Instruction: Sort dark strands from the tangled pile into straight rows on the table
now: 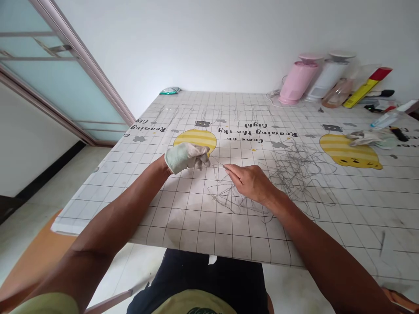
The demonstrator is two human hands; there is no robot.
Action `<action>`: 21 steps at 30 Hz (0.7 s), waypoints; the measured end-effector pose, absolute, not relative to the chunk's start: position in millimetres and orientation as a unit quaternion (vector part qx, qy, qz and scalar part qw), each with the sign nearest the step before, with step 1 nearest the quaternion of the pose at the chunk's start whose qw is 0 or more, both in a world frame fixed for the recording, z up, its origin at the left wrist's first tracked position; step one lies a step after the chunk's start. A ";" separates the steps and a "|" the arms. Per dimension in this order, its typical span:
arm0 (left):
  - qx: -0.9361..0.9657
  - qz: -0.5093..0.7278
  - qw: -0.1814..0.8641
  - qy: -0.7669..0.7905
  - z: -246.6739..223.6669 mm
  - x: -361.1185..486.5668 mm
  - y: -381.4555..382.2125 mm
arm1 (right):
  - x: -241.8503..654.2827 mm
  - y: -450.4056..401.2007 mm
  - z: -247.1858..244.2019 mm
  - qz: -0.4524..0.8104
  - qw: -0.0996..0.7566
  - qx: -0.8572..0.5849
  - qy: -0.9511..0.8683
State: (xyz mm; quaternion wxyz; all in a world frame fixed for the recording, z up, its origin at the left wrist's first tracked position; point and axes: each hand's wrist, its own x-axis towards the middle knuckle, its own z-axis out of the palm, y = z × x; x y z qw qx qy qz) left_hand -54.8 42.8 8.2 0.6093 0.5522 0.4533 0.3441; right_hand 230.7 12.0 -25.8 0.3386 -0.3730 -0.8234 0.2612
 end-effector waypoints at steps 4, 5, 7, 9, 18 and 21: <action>0.577 0.302 0.602 0.462 11.5 -52.7 41.7 | 229.5 10.8 -23.2 0.257 0.330 -0.370 -0.829; 0.573 0.311 0.603 0.460 11.1 -52.2 42.8 | 230.0 10.7 -22.3 0.259 0.325 -0.371 -0.831; 0.558 0.338 0.607 0.454 9.2 -51.6 46.0 | 231.9 10.9 -20.4 0.263 0.311 -0.373 -0.834; 0.543 0.367 0.603 0.455 6.8 -51.9 48.9 | 234.6 11.5 -18.7 0.254 0.298 -0.376 -0.840; 0.477 0.445 0.575 0.493 8.9 -58.3 53.1 | 231.0 8.8 -13.6 0.171 0.283 -0.396 -0.857; 0.436 0.491 0.505 0.560 13.6 -70.8 51.4 | 230.4 14.7 -6.6 0.157 0.292 -0.444 -0.832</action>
